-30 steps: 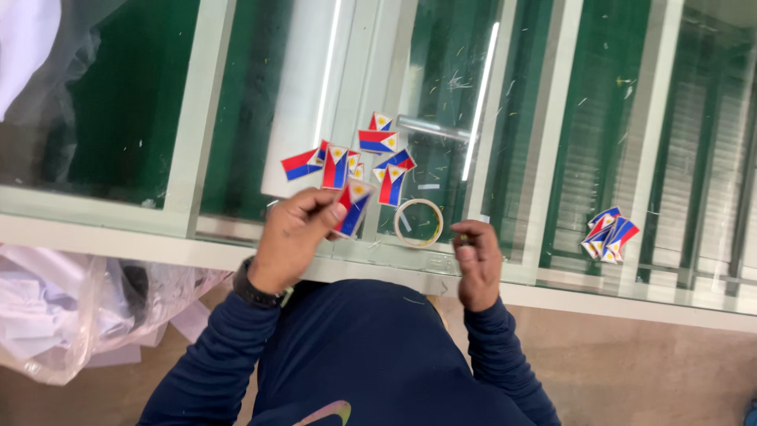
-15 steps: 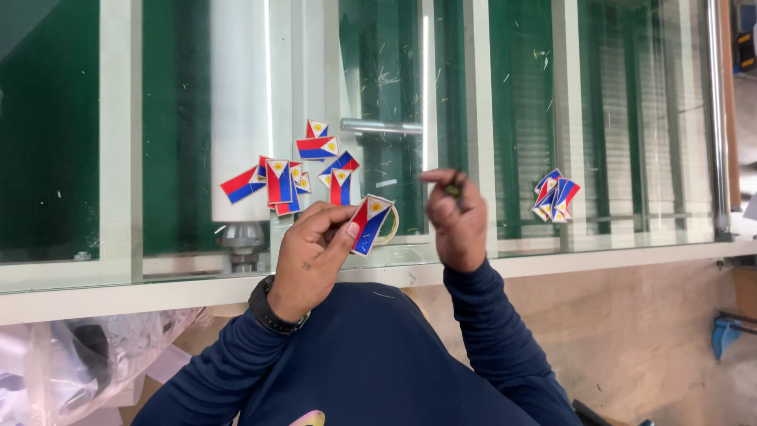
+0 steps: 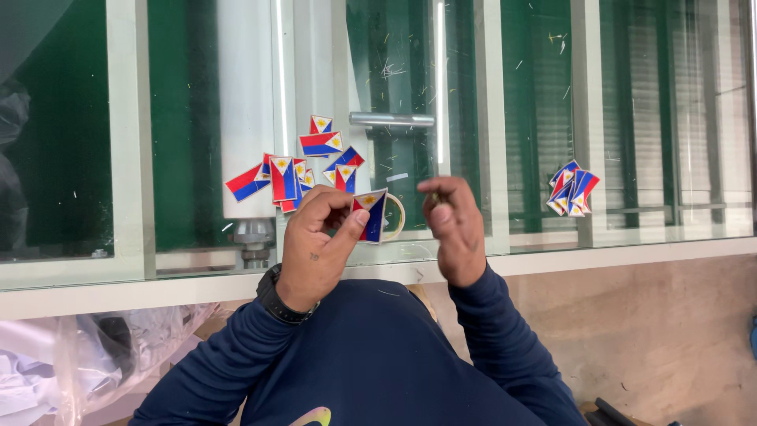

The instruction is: The person uses small scissors to trim the edges of small Philippine flag stickers. They repeatedly pick up a sticker, cut along its perimeter, and place the trimmed piece aside on a glass surface.

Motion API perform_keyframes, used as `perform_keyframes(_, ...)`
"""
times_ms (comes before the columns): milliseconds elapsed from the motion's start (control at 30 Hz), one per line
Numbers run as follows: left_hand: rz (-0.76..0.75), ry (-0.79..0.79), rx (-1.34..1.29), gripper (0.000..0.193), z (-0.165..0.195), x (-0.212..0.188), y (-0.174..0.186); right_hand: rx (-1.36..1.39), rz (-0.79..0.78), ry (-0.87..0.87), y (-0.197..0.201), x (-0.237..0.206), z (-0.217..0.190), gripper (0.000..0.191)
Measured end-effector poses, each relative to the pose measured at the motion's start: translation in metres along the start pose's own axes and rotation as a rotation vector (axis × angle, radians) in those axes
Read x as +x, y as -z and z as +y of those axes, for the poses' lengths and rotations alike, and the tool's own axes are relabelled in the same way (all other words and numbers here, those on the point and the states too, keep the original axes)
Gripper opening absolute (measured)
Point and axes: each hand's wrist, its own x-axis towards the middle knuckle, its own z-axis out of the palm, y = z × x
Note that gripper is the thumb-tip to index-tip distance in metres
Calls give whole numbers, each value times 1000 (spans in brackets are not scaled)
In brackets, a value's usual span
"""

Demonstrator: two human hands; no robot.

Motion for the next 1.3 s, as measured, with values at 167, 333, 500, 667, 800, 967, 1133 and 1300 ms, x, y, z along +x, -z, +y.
perform_keyframes(167,-1,-375,188,23,9,2,3,-147,35,173,-1,-18,-7,51)
perform_keyframes(333,25,-573,258,32,5,3,7,114,-17,44,4,-22,-4,55)
perform_keyframes(500,-21,-497,103,35,-8,-4,0,275,-139,-127,-8,-20,5,37)
perform_keyframes(667,-34,-204,-262,24,-16,-12,-4,342,-71,-253,-18,-15,12,10)
perform_keyframes(800,-269,291,-541,22,-20,-5,9,-72,-115,-119,-19,-12,3,10)
perform_keyframes(967,-196,319,-272,23,-23,-7,4,-279,-37,119,-30,-12,0,14)
perform_keyframes(1133,-60,274,-393,23,-24,-10,3,78,101,-4,-21,-23,4,16)
perform_keyframes(1300,-91,156,-511,18,-18,-11,3,100,-87,19,-20,-27,4,32)
